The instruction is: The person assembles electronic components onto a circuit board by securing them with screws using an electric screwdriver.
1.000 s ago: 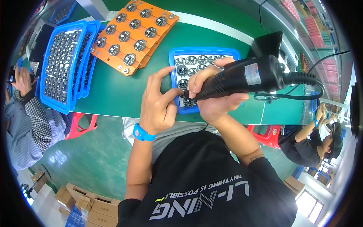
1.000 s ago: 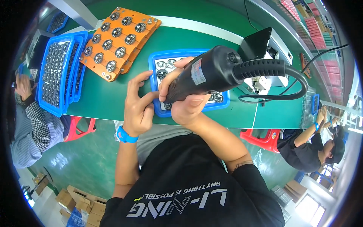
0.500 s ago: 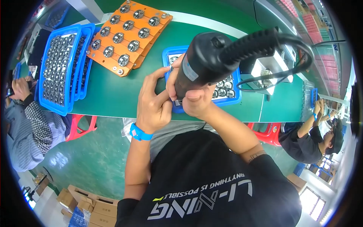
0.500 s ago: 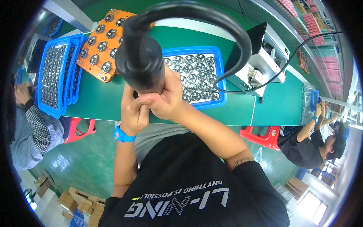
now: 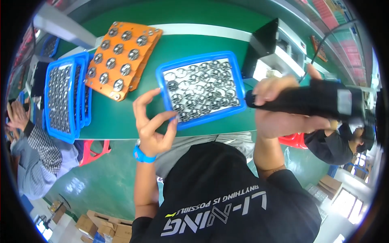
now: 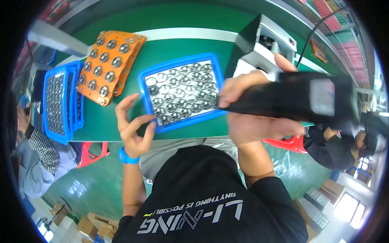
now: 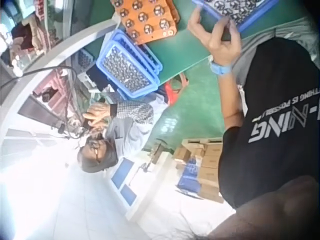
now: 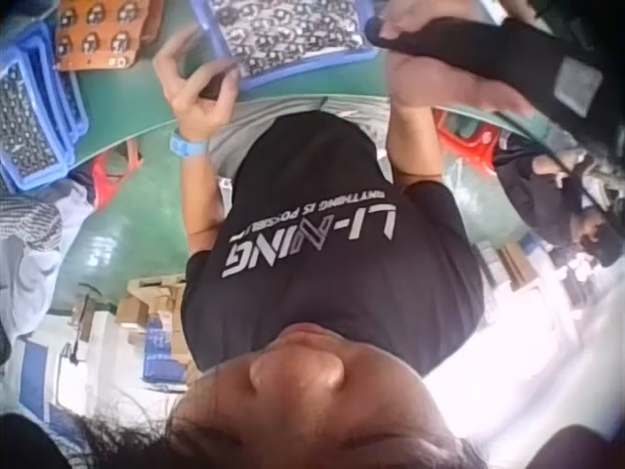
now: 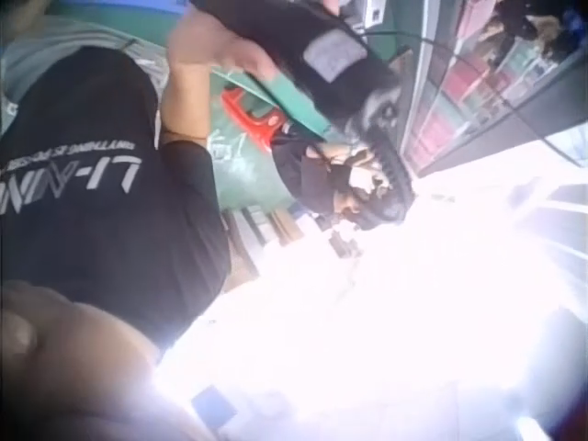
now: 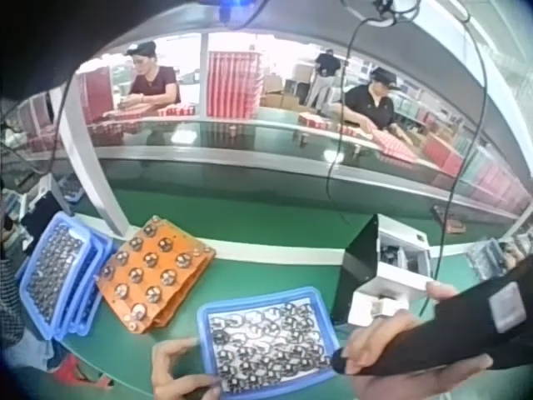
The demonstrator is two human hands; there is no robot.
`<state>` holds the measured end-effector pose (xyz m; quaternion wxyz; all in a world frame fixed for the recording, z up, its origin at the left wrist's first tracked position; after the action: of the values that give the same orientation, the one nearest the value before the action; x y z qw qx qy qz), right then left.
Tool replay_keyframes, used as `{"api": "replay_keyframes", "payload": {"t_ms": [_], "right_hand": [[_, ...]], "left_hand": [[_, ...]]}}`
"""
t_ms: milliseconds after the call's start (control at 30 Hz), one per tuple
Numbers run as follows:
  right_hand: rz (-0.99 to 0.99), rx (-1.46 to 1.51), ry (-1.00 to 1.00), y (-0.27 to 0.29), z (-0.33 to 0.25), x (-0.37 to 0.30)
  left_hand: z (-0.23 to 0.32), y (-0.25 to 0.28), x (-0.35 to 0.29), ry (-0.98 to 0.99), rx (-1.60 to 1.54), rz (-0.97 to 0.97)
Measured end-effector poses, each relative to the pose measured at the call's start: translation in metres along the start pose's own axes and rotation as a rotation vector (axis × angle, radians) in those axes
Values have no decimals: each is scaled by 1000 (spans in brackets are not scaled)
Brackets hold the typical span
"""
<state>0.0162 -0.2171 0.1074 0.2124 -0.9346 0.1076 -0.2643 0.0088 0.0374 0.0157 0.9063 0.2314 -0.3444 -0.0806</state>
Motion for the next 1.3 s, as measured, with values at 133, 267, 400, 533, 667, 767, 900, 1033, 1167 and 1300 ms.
{"api": "replay_keyframes", "payload": {"t_ms": [133, 267, 400, 533, 667, 767, 900, 1033, 1167, 1300], "right_hand": [[152, -260, 212, 46, -38, 11], [233, -258, 154, 86, -37, 21], [352, -333, 164, 97, -32, 25], [353, -442, 79, 95, -20, 27], [344, -452, 0, 94, -20, 32], [256, -366, -117, 94, -12, 26], [172, -121, -198, 61, 12, -8], [-4, 120, -91, -3, 37, -54], [-234, 99, -104, -27, 55, -66], [-214, 89, -144, -36, 75, -69]], "left_hand": [[16, -14, -1, 19, 33, -120], [12, -18, 1, 18, 133, -129], [13, -20, 3, -25, 165, -162], [15, -20, 0, 6, 174, -167], [14, -22, -5, 42, 174, -124], [12, -22, -5, 54, 146, -113], [9, -20, -6, 65, 136, -123], [2, -16, -8, 92, 107, -121], [3, -11, -3, 55, 129, -124], [0, -11, -6, 88, 50, -77]]}}
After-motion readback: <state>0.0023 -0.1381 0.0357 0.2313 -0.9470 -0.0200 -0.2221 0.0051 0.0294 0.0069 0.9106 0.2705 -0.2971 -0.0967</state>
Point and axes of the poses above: each hand's wrist, its own x-axis towards the middle knuckle, its own y-axis out of the back of the hand, z = x × y, the point moved 5 cm from there along x, towards the middle knuckle, and after that the axes turned 9 degrees about -y, right-handed, at the moved point
